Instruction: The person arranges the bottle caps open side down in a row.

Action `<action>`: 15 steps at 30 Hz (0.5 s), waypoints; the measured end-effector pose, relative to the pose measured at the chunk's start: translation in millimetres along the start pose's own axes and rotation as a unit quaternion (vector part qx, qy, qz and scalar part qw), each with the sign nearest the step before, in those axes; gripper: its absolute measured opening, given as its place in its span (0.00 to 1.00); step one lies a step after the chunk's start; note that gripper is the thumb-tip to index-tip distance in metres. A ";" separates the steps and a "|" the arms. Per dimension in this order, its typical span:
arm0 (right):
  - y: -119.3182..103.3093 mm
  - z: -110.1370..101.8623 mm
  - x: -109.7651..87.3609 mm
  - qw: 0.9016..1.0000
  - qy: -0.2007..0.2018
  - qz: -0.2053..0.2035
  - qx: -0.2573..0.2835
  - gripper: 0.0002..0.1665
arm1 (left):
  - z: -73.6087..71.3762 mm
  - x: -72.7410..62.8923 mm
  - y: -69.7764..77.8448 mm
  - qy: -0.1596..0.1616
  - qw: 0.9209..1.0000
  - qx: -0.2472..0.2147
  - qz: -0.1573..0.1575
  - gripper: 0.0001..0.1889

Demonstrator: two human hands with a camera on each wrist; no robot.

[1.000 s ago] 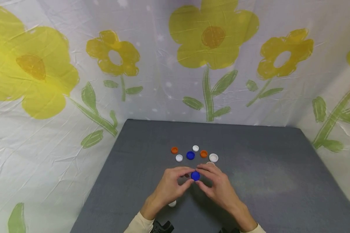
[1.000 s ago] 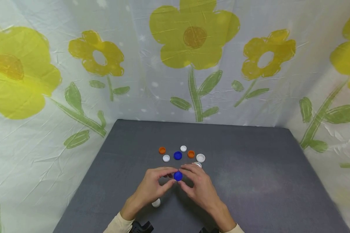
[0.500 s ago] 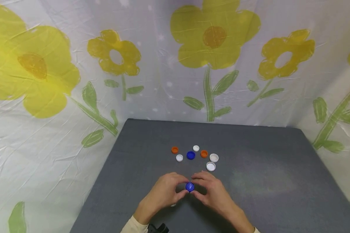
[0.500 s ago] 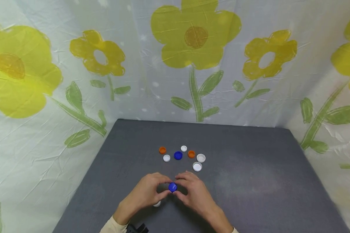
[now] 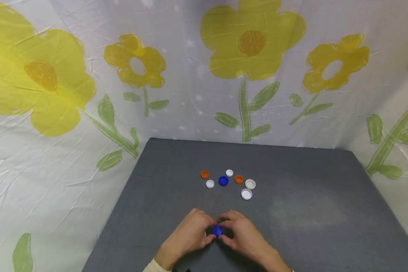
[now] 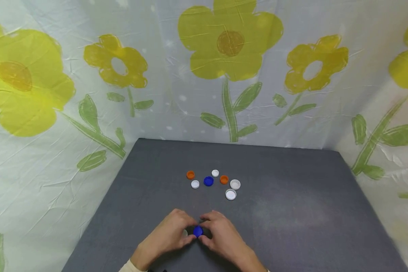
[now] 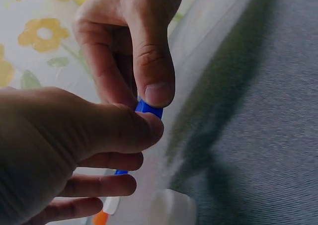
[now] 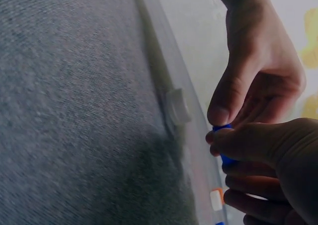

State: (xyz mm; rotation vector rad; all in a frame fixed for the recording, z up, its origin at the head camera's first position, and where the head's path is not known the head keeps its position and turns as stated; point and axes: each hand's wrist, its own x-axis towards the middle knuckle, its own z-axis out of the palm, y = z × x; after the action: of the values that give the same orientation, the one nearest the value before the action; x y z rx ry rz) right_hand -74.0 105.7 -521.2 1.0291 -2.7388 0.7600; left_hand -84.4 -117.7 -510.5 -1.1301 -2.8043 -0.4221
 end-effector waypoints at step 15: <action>-0.3 12.0 -3.6 0.997 -0.012 -0.059 -0.050 0.14 | 15.4 -5.1 8.5 -0.013 0.998 0.063 0.000 0.11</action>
State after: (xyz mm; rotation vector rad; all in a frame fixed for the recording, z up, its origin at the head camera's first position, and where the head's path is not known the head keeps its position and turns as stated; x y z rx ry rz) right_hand -70.3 101.7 -532.4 1.1735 -2.6754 0.5908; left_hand -74.6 -110.9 -524.4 -1.1168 -2.8081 -0.2277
